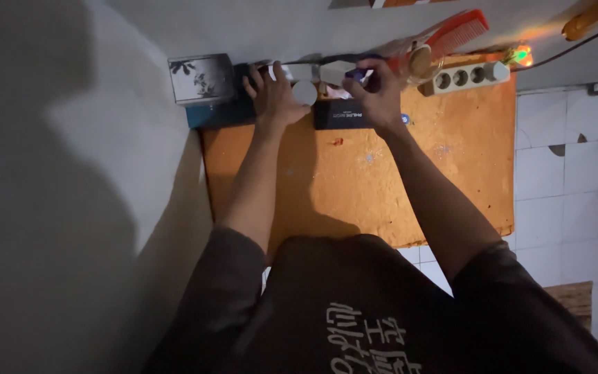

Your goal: Organizing various cosmetic bottles on a desk and cleaning a mousepad with a brush.

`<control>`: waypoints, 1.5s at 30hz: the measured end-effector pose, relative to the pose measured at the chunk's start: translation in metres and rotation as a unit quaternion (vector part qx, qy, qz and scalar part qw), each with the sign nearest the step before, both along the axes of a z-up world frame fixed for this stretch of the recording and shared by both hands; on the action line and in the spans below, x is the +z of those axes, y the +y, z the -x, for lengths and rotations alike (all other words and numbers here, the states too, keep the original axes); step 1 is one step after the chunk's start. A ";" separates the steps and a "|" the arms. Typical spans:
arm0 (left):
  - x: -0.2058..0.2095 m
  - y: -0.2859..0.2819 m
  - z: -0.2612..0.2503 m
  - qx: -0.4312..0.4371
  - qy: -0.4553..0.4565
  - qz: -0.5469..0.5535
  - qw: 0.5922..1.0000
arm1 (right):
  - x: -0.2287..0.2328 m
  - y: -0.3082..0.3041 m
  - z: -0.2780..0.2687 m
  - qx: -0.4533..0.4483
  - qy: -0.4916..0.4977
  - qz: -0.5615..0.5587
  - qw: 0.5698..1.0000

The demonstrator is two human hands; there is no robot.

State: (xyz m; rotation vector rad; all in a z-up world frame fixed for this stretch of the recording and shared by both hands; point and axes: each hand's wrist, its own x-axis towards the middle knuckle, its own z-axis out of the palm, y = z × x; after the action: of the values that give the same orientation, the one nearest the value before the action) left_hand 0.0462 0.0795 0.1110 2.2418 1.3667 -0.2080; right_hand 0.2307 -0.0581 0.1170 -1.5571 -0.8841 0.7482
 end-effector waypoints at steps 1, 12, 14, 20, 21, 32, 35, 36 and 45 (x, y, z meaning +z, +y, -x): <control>-0.003 0.000 -0.001 -0.001 0.001 0.001 1.000 | -0.004 0.002 -0.001 -0.001 0.001 0.001 1.000; -0.022 0.003 0.024 0.007 -0.098 -0.091 0.991 | 0.020 0.044 0.028 0.077 -0.131 0.003 0.988; -0.013 -0.008 0.033 0.028 -0.103 -0.101 0.989 | 0.030 0.055 0.039 0.097 -0.162 0.005 0.982; -0.039 -0.024 0.044 0.047 -0.116 -0.147 0.981 | 0.029 0.089 0.067 0.126 -0.291 0.000 0.948; -0.036 -0.026 0.045 0.045 -0.119 -0.147 0.981 | 0.026 0.093 0.068 0.135 -0.274 -0.008 0.952; -0.058 -0.019 0.056 0.032 -0.221 -0.167 0.960 | -0.006 0.117 0.077 0.041 -0.259 0.023 0.965; -0.058 -0.022 0.060 0.014 -0.245 -0.189 0.951 | 0.004 0.110 0.077 0.050 -0.251 0.025 0.966; -0.055 -0.023 0.061 0.007 -0.250 -0.197 0.948 | 0.010 0.108 0.077 0.077 -0.257 0.007 0.963; -0.045 -0.022 0.062 0.028 -0.252 -0.158 0.955 | 0.016 0.107 0.076 0.082 -0.211 0.033 0.973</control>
State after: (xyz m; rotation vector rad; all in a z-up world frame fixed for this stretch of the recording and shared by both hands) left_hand -0.0154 0.0572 0.0663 2.2772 1.2357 0.6037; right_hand 0.1549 0.0484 0.1333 -1.7508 -1.3247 0.5723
